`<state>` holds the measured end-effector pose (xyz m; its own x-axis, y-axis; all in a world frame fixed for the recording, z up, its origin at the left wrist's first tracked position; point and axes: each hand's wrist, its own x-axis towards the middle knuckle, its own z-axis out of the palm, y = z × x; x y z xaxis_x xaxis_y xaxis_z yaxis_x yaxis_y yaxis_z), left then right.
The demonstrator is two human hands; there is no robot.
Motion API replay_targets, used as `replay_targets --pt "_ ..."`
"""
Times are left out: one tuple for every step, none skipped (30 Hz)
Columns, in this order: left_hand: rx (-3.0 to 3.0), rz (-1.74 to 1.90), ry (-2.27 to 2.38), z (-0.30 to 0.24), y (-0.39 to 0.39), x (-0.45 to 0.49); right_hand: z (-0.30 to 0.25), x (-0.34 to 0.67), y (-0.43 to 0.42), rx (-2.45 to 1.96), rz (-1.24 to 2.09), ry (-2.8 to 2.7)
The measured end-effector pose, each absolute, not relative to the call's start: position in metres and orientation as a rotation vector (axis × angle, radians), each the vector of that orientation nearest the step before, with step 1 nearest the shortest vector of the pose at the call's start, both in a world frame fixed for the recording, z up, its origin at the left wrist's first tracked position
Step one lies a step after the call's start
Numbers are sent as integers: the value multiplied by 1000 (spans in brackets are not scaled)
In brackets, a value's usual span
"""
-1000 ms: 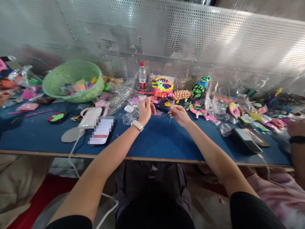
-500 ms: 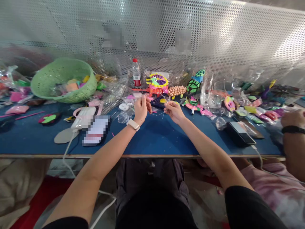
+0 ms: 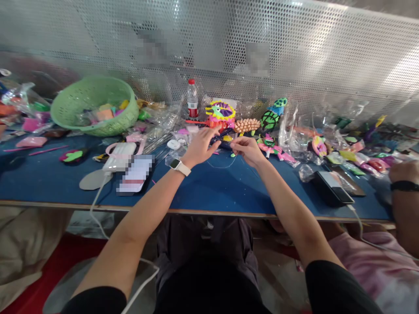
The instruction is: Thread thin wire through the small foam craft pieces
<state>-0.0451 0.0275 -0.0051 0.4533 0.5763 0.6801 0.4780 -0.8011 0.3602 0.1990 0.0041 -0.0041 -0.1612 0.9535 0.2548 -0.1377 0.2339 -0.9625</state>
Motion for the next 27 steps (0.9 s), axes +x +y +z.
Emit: replay_targets --pt "2568 1213 947 -1 20 -41 -2 199 2 -848 1186 -1399" --pt "2522 1171 968 1 14 -37 -1 199 1 -848 1162 -1434" --pt "2460 1140 973 2 8 -32 0 199 0 -850 1135 -1462" --pt "2391 1131 957 1 4 -28 1 199 -1 -855 1109 -1485" --pt "2323 1137 925 0 1 -24 2 198 -2 -860 1087 -1502" --pt "2255 1161 889 -1 -1 -21 2 198 -2 -862 1069 -1516" --pt "2191 1191 855 -2 -3 -18 3 198 -2 -863 1053 -1523" --pt "2128 1220 830 -4 -4 -16 3 198 -2 -863 1038 -1525" --pt "2064 1239 816 -4 -5 -14 3 198 -2 -861 1021 -1520" --pt "2000 1242 807 -4 -5 -13 3 198 -2 -861 1005 -1515" --pt "1939 1224 796 -3 -6 -13 4 199 -2 -864 991 -1516" --pt "1887 1190 781 -2 -6 -13 4 199 -2 -870 982 -1522" --pt "1848 1150 760 0 -6 -13 5 200 -2 -874 978 -1532" --pt "1822 1114 736 2 -6 -14 5 201 -2 -876 978 -1545" --pt "1811 1087 712 4 -6 -15 5 202 -2 -875 979 -1561" --pt "1812 1073 690 6 -6 -16 5 202 -2 -871 979 -1578" --pt "1820 1071 672 8 -6 -17 5 202 -2 -866 977 -1594" --pt "1831 1075 659 9 -5 -18 5 202 -2 -861 971 -1610" --pt "1844 1080 653 11 -5 -19 5 201 -3 -858 961 -1623" --pt "1857 1085 651 12 -5 -19 4 200 -3 -856 950 -1629" --pt "1869 1087 651 12 -5 -19 4 199 -4 -853 940 -1630" --pt "1874 1089 651 12 -5 -19 4 197 -4 -850 932 -1627" --pt "1872 1093 651 11 -5 -19 3 196 -4 -846 927 -1622" --pt "1863 1105 651 10 -5 -18 3 195 -4 -842 924 -1613" --pt "1848 1125 654 9 -4 -17 3 195 -4 -838 923 -1602" --pt "1826 1158 662 7 -3 -17 2 195 -3 -839 922 -1590" --pt "1798 1209 678 5 -2 -16 2 195 -2 -846 919 -1574"
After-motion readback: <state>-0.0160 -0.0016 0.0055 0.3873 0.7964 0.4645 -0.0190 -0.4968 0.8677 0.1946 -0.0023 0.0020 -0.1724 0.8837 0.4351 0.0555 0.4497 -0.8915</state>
